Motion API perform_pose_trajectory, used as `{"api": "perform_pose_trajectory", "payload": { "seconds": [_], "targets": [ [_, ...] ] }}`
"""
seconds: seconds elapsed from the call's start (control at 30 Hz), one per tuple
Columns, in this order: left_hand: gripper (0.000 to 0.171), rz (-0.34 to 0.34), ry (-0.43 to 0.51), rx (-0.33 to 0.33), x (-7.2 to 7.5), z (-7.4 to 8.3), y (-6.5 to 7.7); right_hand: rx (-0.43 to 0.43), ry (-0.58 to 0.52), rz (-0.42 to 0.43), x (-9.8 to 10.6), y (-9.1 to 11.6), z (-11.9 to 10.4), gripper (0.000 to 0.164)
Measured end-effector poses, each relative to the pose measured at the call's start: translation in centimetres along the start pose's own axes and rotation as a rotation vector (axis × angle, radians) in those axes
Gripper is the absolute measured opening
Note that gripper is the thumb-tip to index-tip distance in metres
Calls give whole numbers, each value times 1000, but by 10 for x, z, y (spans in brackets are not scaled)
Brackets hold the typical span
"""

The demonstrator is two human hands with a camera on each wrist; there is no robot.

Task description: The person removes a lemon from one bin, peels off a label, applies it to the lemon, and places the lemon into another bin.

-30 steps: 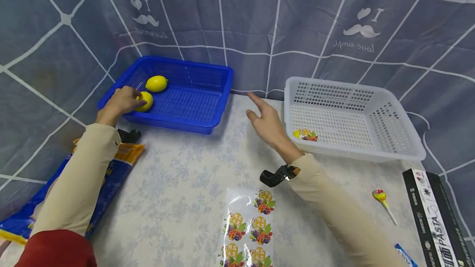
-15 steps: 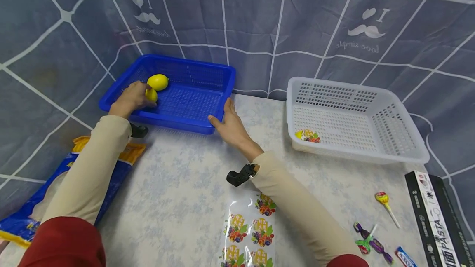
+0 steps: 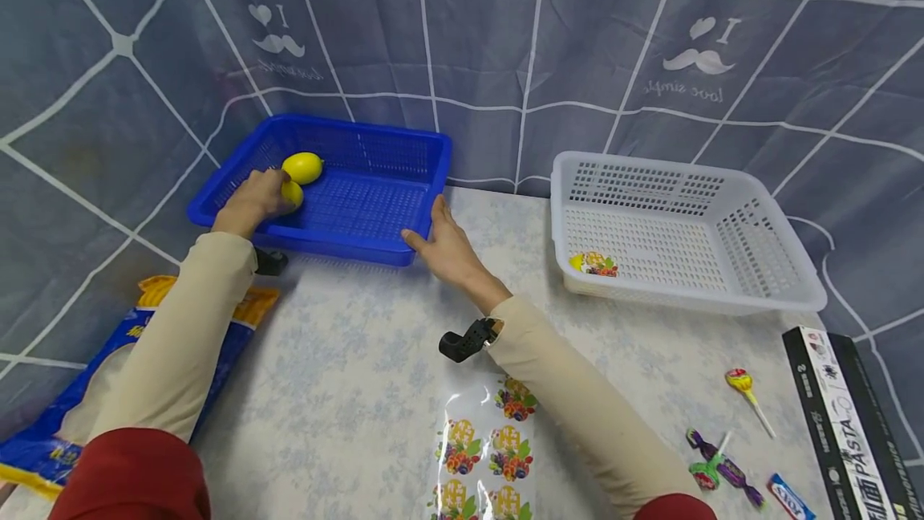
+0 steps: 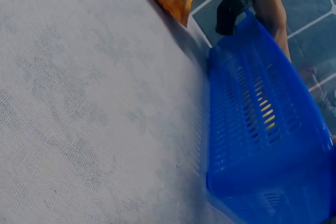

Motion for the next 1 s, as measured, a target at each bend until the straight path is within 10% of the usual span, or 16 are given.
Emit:
{"api": "perform_pose_trajectory", "payload": {
  "seconds": [0.43, 1.0],
  "targets": [
    [54, 12, 13, -75, -1, -8, 5, -22, -2, -18, -5, 2, 0, 86],
    [61, 148, 275, -188, 36, 13, 31, -1, 35, -12, 1, -2, 0, 87]
  ]
}}
Point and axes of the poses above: each hand's wrist, its own y-axis away from the middle knuckle, its own x-axis out of the back of the hand, z = x × y, the point moved 1 cm from there along -y, towards the middle knuckle, and after that the axes turned 11 degrees about z, right-handed, at the moved point
